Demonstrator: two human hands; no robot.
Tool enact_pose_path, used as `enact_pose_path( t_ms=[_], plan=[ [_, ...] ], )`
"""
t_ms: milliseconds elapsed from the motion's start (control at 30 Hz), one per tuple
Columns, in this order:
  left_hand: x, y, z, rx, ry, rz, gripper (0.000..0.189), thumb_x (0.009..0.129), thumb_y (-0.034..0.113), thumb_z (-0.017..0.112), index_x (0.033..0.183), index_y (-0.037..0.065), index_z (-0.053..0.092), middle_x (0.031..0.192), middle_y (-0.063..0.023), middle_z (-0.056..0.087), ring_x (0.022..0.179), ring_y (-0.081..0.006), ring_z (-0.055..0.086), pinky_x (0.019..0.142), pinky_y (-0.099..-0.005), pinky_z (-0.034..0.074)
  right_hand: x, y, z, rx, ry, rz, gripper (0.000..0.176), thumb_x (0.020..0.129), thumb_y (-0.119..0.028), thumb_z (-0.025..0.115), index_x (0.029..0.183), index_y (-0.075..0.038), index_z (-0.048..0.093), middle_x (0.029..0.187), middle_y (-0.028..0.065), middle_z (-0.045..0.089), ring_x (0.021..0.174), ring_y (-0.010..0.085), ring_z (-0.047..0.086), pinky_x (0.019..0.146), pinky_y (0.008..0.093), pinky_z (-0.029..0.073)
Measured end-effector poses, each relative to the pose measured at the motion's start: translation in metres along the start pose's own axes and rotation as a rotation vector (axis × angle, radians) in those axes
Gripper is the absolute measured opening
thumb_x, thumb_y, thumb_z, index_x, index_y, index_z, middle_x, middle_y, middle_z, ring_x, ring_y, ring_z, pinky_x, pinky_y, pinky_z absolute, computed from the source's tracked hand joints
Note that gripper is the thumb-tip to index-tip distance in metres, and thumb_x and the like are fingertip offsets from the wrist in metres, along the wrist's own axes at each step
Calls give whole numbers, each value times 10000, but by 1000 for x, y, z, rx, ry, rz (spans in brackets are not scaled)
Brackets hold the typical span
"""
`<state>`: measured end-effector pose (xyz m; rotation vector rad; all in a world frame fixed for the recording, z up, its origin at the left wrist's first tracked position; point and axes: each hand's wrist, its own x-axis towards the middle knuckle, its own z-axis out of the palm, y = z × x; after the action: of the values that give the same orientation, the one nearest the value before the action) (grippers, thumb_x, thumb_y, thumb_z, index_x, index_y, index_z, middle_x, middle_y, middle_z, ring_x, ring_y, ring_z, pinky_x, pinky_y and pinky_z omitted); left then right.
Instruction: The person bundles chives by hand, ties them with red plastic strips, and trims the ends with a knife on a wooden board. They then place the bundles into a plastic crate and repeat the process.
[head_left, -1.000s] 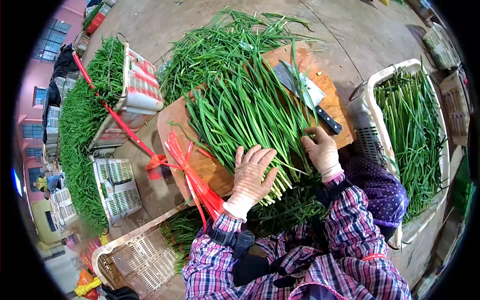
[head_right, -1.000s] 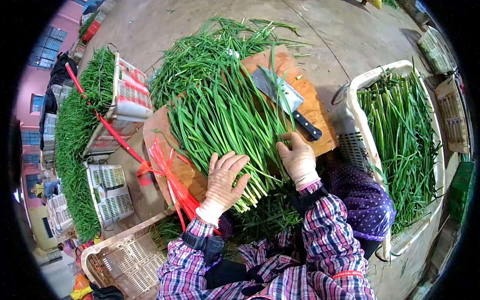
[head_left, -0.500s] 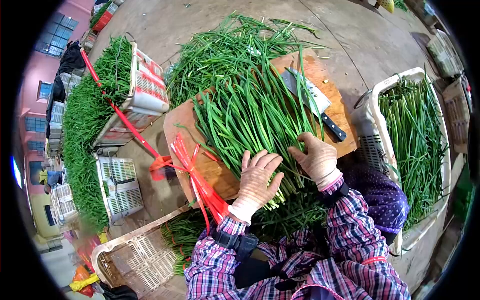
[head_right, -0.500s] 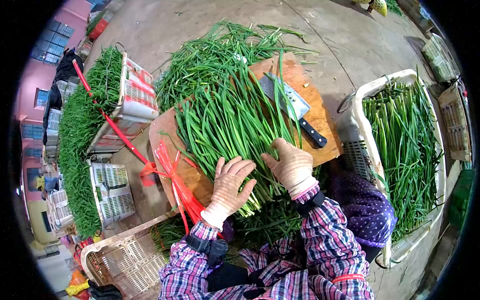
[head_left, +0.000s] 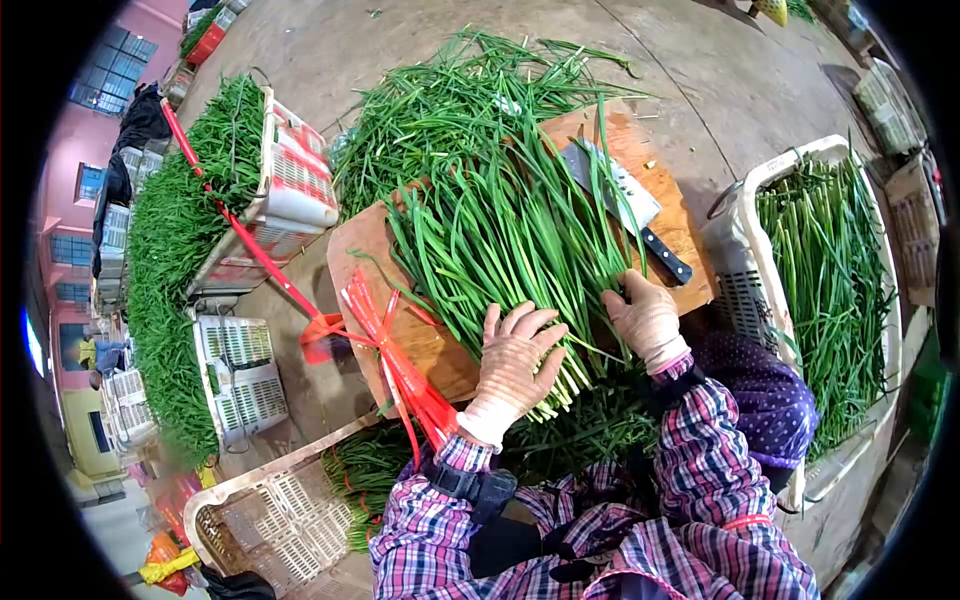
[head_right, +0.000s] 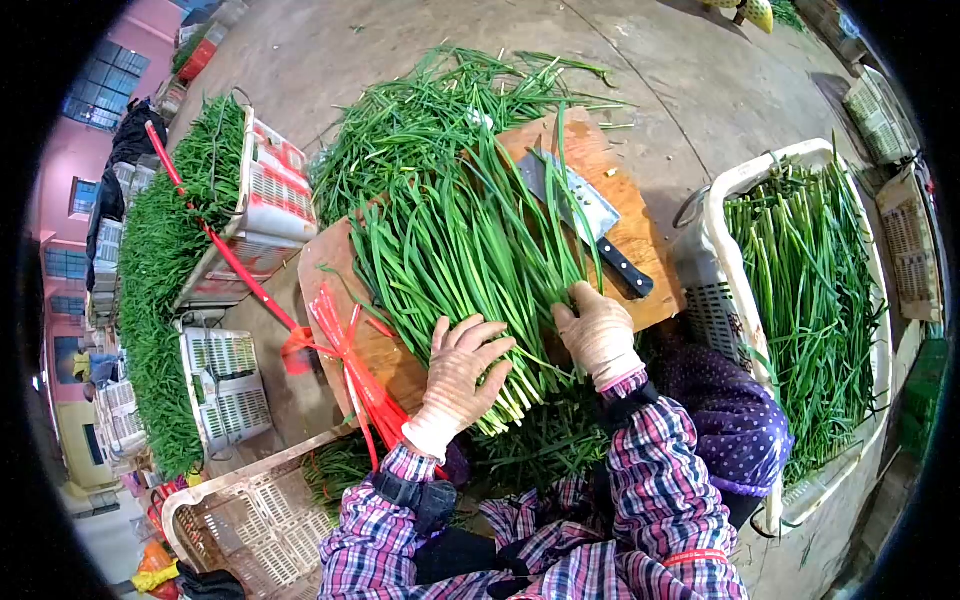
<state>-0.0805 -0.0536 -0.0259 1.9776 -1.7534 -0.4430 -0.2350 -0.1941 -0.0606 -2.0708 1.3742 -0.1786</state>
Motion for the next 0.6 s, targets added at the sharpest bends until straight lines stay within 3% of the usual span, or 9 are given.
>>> enact_pose_path(
  t_ms=[100,167,267,300,367,400,500,600],
  plan=[
    [5,2,0,-48,141,11,247,775,138,653,1022,128,651,1135,-40,578,1128,-268,489,1041,-490,284,-4,0,-1,322,-73,46,367,797,-304,653,1017,-17,592,827,194,656,825,307,643,701,378,494],
    [12,12,-10,-134,277,1,193,762,78,645,954,97,655,1040,-52,600,1024,-254,535,924,-402,406,-8,-7,-4,565,-115,51,352,792,-262,677,993,12,588,798,161,658,796,237,653,687,341,492],
    [17,15,-9,-301,371,-137,138,804,43,607,928,68,661,930,-58,623,892,-199,576,795,-305,459,-16,-30,-23,517,-168,85,314,786,-247,684,973,-12,594,782,159,655,740,251,656,648,344,497],
    [18,14,-8,-467,372,-231,129,819,53,606,935,61,661,923,-45,630,865,-169,579,775,-283,462,-18,-25,-16,330,-13,-116,271,777,-235,690,948,-45,599,735,154,641,666,273,643,597,347,494],
    [21,10,-5,-848,330,-476,147,869,149,607,956,44,661,937,-9,638,823,-94,575,735,-232,467,-23,-33,-23,307,-25,-151,264,772,-239,693,940,-58,600,715,154,632,650,285,635,583,353,490],
    [23,8,-4,-997,280,-605,226,889,231,597,982,32,651,941,-18,636,788,-81,567,708,-230,480,-25,-36,-25,281,-34,-181,257,768,-243,696,933,-70,601,695,154,623,634,298,626,568,359,487],
    [30,5,-11,-1176,228,-734,321,881,314,608,1034,32,618,851,-18,616,727,-63,536,633,-220,497,-28,-38,-24,153,-29,-290,224,766,-247,691,894,-92,593,662,128,607,629,311,616,552,391,472],
    [34,-4,-15,-1257,267,-773,275,868,322,625,932,55,610,787,-11,585,690,-77,539,598,-247,506,-29,-38,-24,125,-53,-372,210,769,-251,686,888,-103,596,667,119,609,638,308,619,557,401,472]
  ],
)
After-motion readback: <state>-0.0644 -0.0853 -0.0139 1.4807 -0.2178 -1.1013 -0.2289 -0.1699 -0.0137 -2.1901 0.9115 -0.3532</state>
